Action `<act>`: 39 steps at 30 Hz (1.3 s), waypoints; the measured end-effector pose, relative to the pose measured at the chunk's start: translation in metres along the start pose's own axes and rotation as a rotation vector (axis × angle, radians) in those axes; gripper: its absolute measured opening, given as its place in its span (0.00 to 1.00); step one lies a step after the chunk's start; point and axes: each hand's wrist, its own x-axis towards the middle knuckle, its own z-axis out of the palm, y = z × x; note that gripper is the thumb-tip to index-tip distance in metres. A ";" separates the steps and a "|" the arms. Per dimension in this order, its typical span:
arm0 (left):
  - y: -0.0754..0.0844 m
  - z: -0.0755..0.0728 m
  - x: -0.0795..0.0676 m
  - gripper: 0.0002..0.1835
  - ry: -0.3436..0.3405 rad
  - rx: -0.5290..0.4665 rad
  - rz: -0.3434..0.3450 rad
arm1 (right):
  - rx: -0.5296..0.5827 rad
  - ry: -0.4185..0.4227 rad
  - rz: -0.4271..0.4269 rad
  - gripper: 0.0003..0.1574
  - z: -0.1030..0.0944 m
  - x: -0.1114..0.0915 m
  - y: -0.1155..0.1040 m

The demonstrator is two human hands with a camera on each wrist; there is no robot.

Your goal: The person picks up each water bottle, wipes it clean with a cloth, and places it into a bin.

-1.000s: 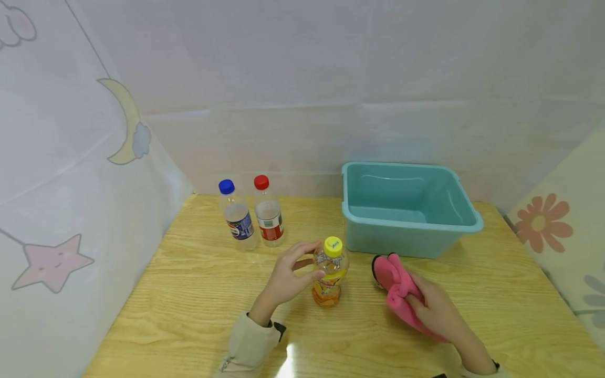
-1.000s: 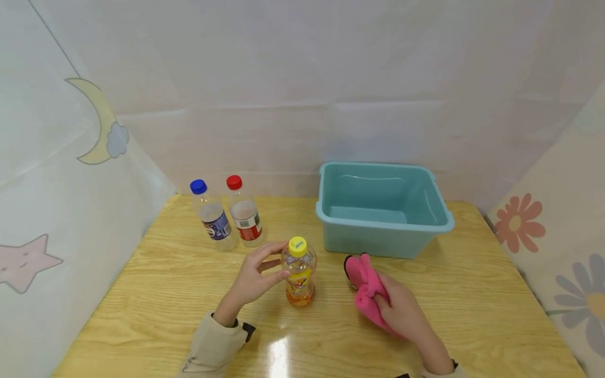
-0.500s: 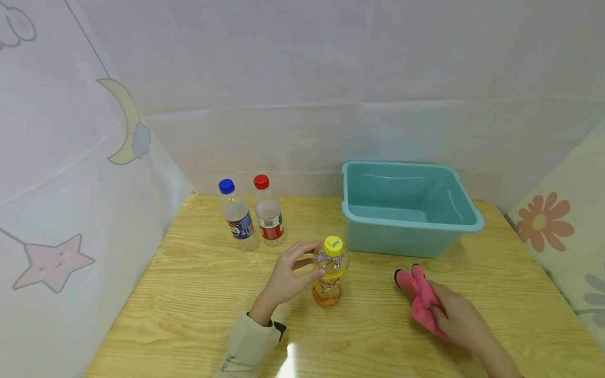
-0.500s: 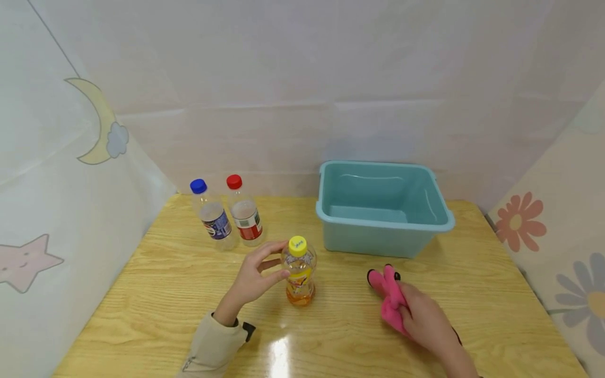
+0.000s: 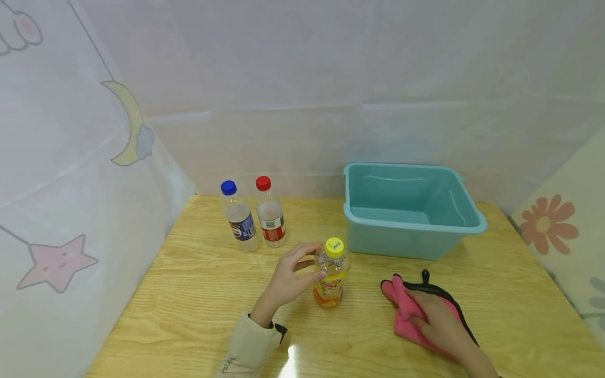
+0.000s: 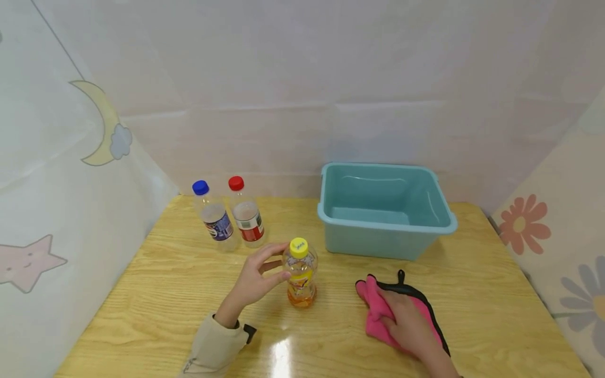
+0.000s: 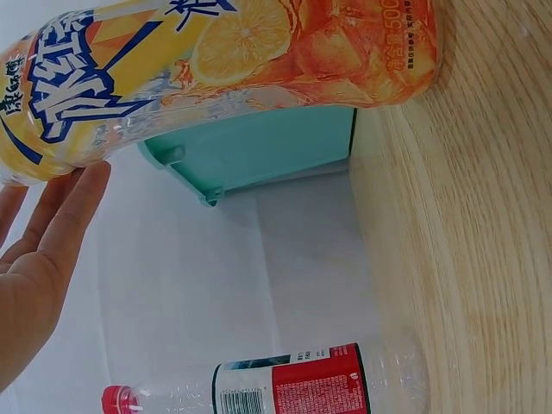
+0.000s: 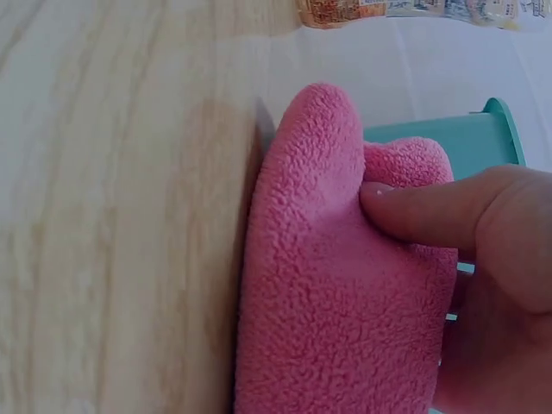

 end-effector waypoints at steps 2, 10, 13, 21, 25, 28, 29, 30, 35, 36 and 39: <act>0.001 0.000 0.000 0.26 0.001 -0.001 0.002 | -0.019 -0.009 -0.010 0.35 0.003 -0.001 0.001; 0.002 0.001 -0.001 0.25 0.003 -0.004 0.020 | -0.107 -0.052 -0.060 0.35 0.014 -0.004 0.007; 0.002 0.001 -0.001 0.25 0.003 0.000 0.025 | -0.096 -0.099 -0.045 0.38 0.014 -0.005 0.006; 0.002 0.000 -0.001 0.25 0.006 0.005 0.036 | 0.139 -0.093 0.046 0.42 -0.001 0.002 0.005; 0.002 0.000 0.000 0.25 0.007 0.003 0.039 | 0.249 -0.014 0.176 0.39 -0.016 0.009 0.007; 0.002 0.000 0.000 0.25 0.005 0.002 0.037 | 0.302 0.044 0.277 0.40 -0.029 0.013 0.012; 0.002 0.000 0.000 0.25 0.004 0.003 0.034 | 0.326 0.065 0.305 0.40 -0.034 0.014 0.014; 0.002 0.000 0.000 0.25 0.004 0.003 0.032 | 0.349 0.093 0.332 0.41 -0.038 0.015 0.016; -0.001 0.001 0.000 0.26 -0.001 0.006 0.022 | 0.517 0.249 0.362 0.43 -0.058 0.020 0.028; -0.002 0.001 0.000 0.26 -0.003 0.006 0.022 | 0.571 0.280 0.357 0.43 -0.061 0.021 0.031; -0.003 0.002 0.000 0.26 -0.006 0.004 0.021 | 0.782 0.348 0.342 0.46 -0.069 0.027 0.043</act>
